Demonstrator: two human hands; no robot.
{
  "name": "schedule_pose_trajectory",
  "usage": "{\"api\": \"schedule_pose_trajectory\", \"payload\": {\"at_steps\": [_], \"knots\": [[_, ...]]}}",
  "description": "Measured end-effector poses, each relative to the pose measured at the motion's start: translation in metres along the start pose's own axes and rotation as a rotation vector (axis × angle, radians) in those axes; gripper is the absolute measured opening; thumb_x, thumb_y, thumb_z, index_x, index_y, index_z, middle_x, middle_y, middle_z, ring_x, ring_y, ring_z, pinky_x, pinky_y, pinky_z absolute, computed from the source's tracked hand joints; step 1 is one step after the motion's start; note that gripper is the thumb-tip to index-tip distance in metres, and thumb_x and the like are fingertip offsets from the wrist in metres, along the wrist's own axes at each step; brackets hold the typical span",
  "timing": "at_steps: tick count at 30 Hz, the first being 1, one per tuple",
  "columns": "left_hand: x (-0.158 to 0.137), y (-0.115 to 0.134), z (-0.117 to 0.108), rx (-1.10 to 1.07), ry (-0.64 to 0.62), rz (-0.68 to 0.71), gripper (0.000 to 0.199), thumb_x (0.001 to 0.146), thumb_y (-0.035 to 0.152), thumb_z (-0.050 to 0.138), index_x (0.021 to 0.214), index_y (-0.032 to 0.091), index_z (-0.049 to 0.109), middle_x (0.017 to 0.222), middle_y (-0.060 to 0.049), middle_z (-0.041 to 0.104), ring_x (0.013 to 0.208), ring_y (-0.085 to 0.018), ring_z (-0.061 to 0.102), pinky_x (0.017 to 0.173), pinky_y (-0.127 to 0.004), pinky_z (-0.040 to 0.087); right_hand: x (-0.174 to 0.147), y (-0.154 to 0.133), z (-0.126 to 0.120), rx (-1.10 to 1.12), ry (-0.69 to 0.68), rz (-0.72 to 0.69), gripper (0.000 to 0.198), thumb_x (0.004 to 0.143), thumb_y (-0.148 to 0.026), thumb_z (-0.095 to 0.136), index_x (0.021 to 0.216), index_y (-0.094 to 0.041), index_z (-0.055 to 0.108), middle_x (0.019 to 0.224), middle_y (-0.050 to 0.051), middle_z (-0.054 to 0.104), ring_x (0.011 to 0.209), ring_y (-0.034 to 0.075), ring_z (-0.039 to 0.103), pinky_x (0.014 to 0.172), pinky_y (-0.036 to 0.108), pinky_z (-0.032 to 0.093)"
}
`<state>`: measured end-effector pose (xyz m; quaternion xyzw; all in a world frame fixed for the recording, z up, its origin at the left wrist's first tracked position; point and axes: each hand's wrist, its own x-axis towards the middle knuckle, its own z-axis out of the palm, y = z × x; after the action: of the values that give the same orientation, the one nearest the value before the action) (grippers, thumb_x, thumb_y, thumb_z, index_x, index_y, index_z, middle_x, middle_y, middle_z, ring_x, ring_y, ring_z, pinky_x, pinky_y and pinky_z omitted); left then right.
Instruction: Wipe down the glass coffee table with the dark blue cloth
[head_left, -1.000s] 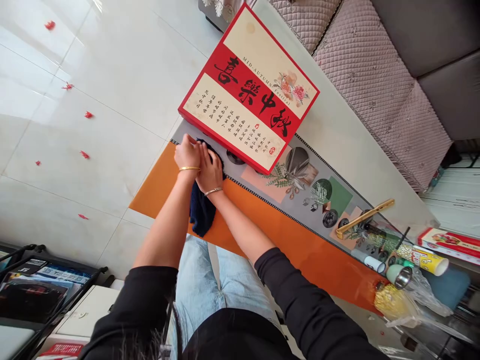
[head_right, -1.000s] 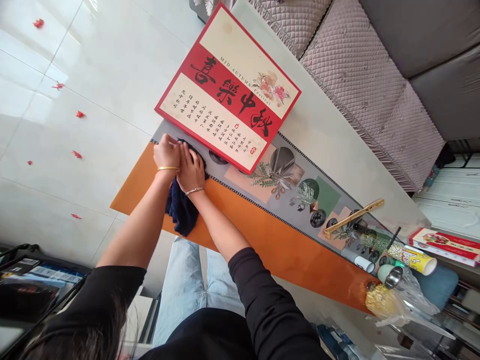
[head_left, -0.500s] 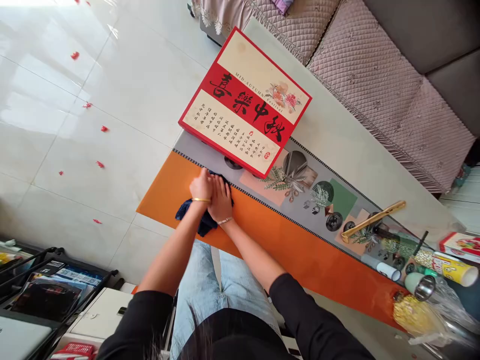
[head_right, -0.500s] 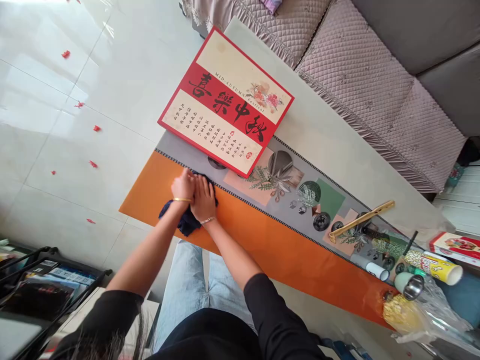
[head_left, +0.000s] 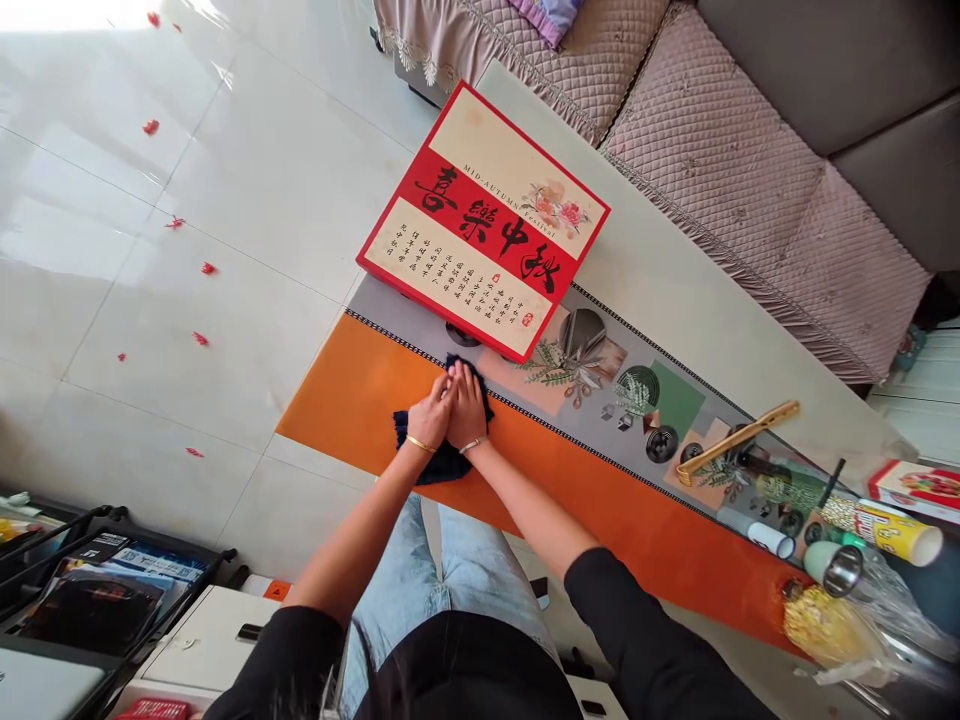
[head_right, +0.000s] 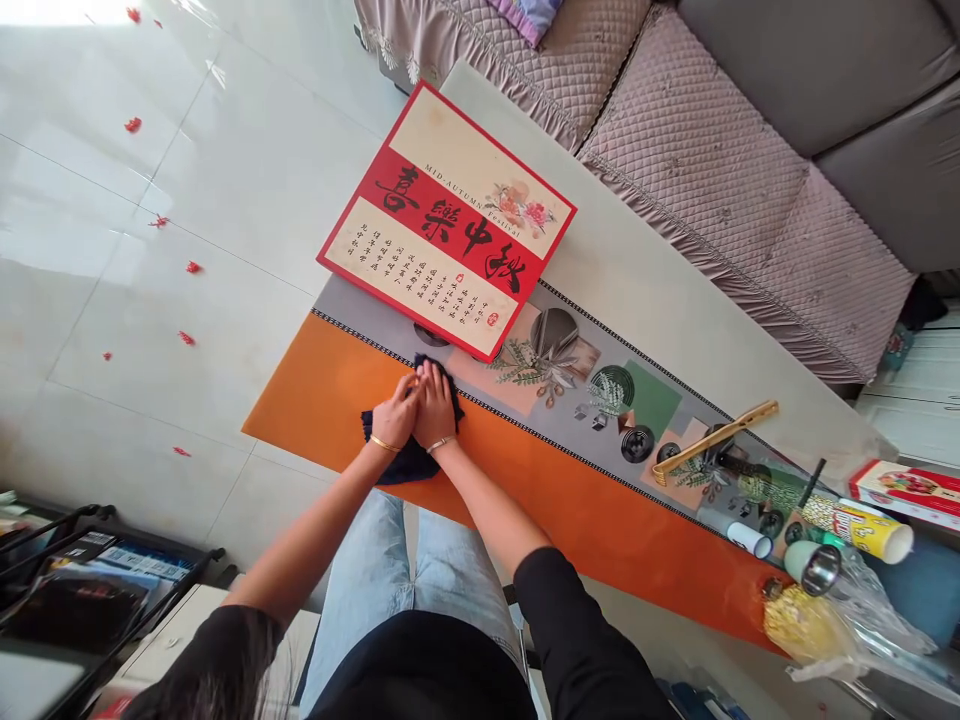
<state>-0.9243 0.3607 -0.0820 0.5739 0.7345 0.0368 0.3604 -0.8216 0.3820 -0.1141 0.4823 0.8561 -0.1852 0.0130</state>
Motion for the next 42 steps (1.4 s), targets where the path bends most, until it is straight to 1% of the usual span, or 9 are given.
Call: {"api": "schedule_pose_trajectory", "payload": {"at_steps": [6, 10, 12, 14, 21, 24, 29, 37, 42], "knots": [[0.052, -0.044, -0.065, 0.078, 0.159, -0.151, 0.063, 0.095, 0.017, 0.028, 0.158, 0.025, 0.031, 0.162, -0.017, 0.030, 0.095, -0.026, 0.069, 0.082, -0.039, 0.057, 0.110, -0.048, 0.000, 0.114, 0.034, -0.198, 0.062, 0.100, -0.018, 0.034, 0.159, -0.006, 0.020, 0.166, 0.016, 0.020, 0.156, 0.026, 0.013, 0.127, 0.051, 0.020], [0.069, -0.054, -0.085, 0.112, 0.217, -0.216, 0.066, 0.093, 0.016, 0.032, 0.158, 0.026, 0.030, 0.164, -0.014, 0.025, 0.091, -0.024, 0.070, 0.084, -0.039, 0.058, 0.134, -0.063, 0.000, 0.166, 0.065, -0.239, 0.062, 0.100, -0.018, 0.034, 0.160, -0.008, 0.017, 0.167, 0.014, 0.018, 0.156, 0.025, 0.011, 0.127, 0.053, 0.018], [0.061, -0.048, -0.078, 0.114, 0.222, -0.221, 0.066, 0.093, 0.015, 0.032, 0.158, 0.026, 0.031, 0.164, -0.014, 0.025, 0.089, -0.023, 0.070, 0.083, -0.038, 0.058, 0.122, -0.059, -0.002, 0.177, 0.064, -0.236, 0.062, 0.101, -0.018, 0.034, 0.160, -0.009, 0.017, 0.166, 0.014, 0.019, 0.156, 0.024, 0.012, 0.128, 0.052, 0.019], [0.041, -0.035, -0.061, 0.116, 0.187, -0.202, 0.066, 0.092, 0.014, 0.032, 0.158, 0.025, 0.031, 0.164, -0.016, 0.025, 0.087, -0.022, 0.071, 0.081, -0.036, 0.058, 0.092, -0.049, -0.004, 0.166, 0.055, -0.221, 0.062, 0.101, -0.019, 0.035, 0.160, -0.008, 0.018, 0.166, 0.014, 0.020, 0.156, 0.024, 0.012, 0.128, 0.051, 0.020], [-0.055, 0.027, 0.011, 0.051, -0.120, -0.086, 0.068, 0.093, 0.011, 0.028, 0.159, 0.025, 0.026, 0.164, -0.019, 0.022, 0.082, -0.019, 0.072, 0.069, -0.031, 0.060, -0.058, -0.006, 0.003, 0.001, -0.065, -0.077, 0.065, 0.098, -0.021, 0.043, 0.159, -0.010, 0.024, 0.164, 0.017, 0.026, 0.154, 0.030, 0.021, 0.124, 0.054, 0.028], [-0.063, 0.029, 0.018, 0.067, -0.144, -0.068, 0.069, 0.092, 0.011, 0.028, 0.159, 0.026, 0.027, 0.163, -0.019, 0.024, 0.081, -0.020, 0.072, 0.066, -0.032, 0.060, -0.071, -0.006, 0.008, -0.037, -0.065, -0.069, 0.066, 0.097, -0.021, 0.046, 0.158, -0.009, 0.026, 0.163, 0.019, 0.026, 0.154, 0.033, 0.021, 0.123, 0.057, 0.029], [-0.026, 0.002, -0.006, 0.086, -0.070, -0.072, 0.068, 0.094, 0.013, 0.028, 0.161, 0.021, 0.020, 0.163, -0.021, 0.024, 0.085, -0.023, 0.072, 0.074, -0.035, 0.061, -0.016, -0.028, 0.008, -0.053, -0.026, -0.073, 0.064, 0.099, -0.021, 0.042, 0.158, -0.003, 0.023, 0.164, 0.022, 0.020, 0.155, 0.034, 0.014, 0.124, 0.059, 0.025], [0.043, -0.067, -0.077, 0.291, 0.075, -0.129, 0.064, 0.098, 0.019, 0.024, 0.161, 0.018, 0.013, 0.163, -0.023, 0.015, 0.087, -0.025, 0.072, 0.077, -0.042, 0.060, 0.104, -0.077, 0.010, -0.051, 0.007, -0.212, 0.067, 0.100, -0.025, 0.037, 0.158, 0.002, 0.015, 0.166, 0.021, 0.012, 0.156, 0.033, 0.004, 0.126, 0.057, 0.014], [0.074, -0.095, -0.114, 0.309, 0.152, -0.205, 0.063, 0.100, 0.022, 0.024, 0.161, 0.015, 0.011, 0.165, -0.020, 0.016, 0.107, -0.028, 0.068, 0.086, -0.041, 0.058, 0.159, -0.107, 0.015, -0.003, 0.041, -0.271, 0.067, 0.100, -0.025, 0.034, 0.159, 0.000, 0.012, 0.167, 0.019, 0.009, 0.156, 0.030, 0.001, 0.127, 0.058, 0.010]]}}
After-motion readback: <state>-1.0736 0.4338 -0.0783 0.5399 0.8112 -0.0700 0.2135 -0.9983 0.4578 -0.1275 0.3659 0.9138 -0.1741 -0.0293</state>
